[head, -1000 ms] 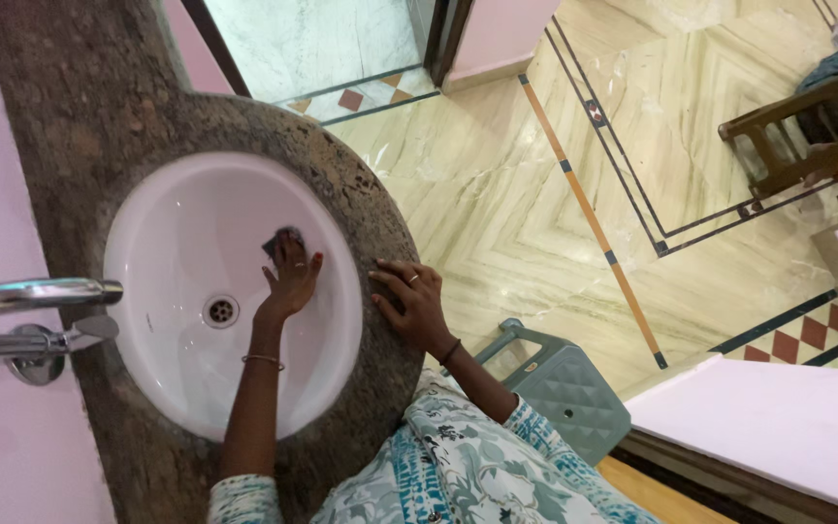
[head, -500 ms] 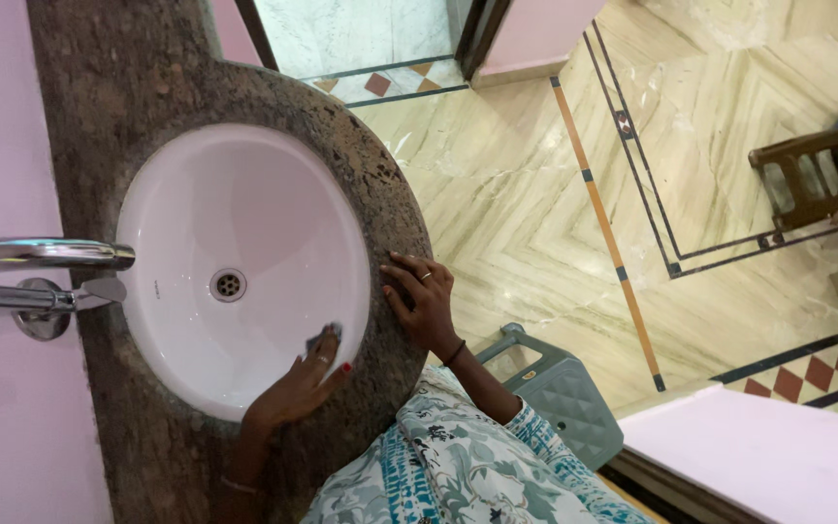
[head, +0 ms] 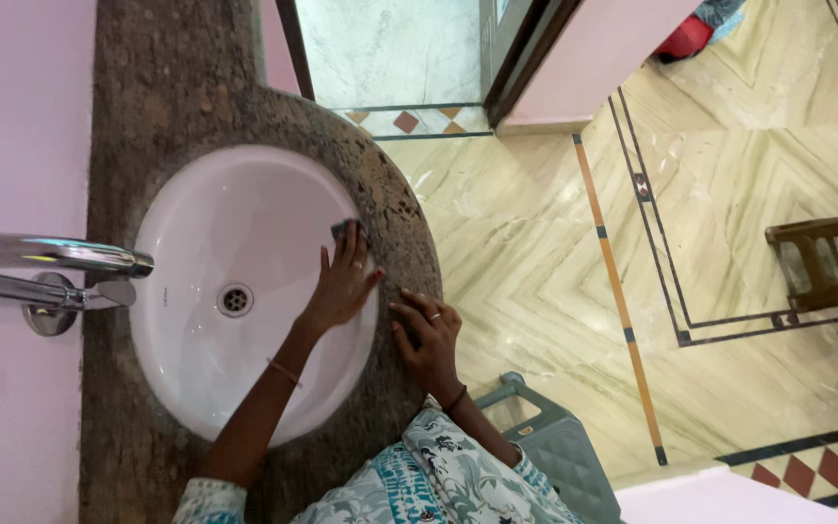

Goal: The person scrubs the interior of a white bathroom sink using a small dark sponge. They repeatedly wipe the basin and the drain area in circular and back-and-forth motions. The person occasionally rinses the sponge under the running faucet.

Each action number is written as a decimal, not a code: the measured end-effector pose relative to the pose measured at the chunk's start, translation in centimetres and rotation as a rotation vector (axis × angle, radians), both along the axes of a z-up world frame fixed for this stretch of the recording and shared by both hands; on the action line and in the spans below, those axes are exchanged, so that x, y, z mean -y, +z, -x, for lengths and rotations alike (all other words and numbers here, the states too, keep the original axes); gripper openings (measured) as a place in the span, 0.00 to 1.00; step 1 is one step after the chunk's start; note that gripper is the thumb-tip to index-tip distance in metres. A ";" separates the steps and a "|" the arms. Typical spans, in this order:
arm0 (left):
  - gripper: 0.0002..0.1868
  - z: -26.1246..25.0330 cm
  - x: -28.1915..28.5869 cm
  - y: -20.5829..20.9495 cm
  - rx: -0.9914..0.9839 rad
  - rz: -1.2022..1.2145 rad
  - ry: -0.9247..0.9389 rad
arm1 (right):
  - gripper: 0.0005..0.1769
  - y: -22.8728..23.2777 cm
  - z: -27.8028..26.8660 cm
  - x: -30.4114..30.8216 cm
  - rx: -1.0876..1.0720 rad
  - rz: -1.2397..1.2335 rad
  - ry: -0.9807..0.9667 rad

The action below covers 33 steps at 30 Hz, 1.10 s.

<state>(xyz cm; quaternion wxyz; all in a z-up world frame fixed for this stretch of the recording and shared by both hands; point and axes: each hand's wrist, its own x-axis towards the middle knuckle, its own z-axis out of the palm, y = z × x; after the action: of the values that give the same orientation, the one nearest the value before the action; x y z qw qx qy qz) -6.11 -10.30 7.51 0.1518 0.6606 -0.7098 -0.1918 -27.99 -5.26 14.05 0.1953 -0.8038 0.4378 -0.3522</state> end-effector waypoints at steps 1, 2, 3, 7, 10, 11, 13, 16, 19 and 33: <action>0.45 -0.8 1.5 -0.2 0.054 -0.019 0.017 | 0.16 0.0 -0.1 0.1 0.003 0.006 0.007; 0.45 -1.6 3.1 -0.4 0.107 -0.038 0.035 | 0.16 -0.1 -0.1 0.3 0.002 0.010 0.006; 0.45 -2.4 4.4 -0.5 0.102 -0.024 0.065 | 0.16 0.0 -0.1 0.2 -0.002 0.010 0.006; 0.45 -6.1 8.3 -0.9 0.065 -0.005 0.186 | 0.16 0.3 -0.1 0.1 -0.005 0.010 -0.001; 0.45 -9.0 10.4 -0.7 0.049 0.023 0.260 | 0.17 0.7 -0.2 0.3 0.007 -0.002 0.006; 0.46 -9.8 10.6 -0.8 0.046 0.033 0.281 | 0.17 0.8 -0.1 0.1 0.009 -0.003 0.006; 0.46 -11.5 10.8 -0.9 0.083 0.040 0.342 | 0.17 0.9 0.0 0.0 0.010 -0.006 0.007; 0.47 -14.4 10.4 -0.4 0.169 0.058 0.436 | 0.17 1.1 -0.1 0.2 0.006 -0.007 0.014; 0.47 -17.0 8.1 -0.1 0.186 0.069 0.543 | 0.17 0.9 0.1 0.3 0.017 -0.016 0.023; 0.49 -18.7 -15.4 0.8 0.378 0.184 0.565 | 0.15 0.0 0.1 0.7 0.031 0.005 0.026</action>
<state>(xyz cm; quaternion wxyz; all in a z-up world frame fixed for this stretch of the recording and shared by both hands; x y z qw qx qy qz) 12.57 5.09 8.27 0.1239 0.8381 -0.5291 0.0481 -28.11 -5.91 14.04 0.2046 -0.8044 0.4233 -0.3631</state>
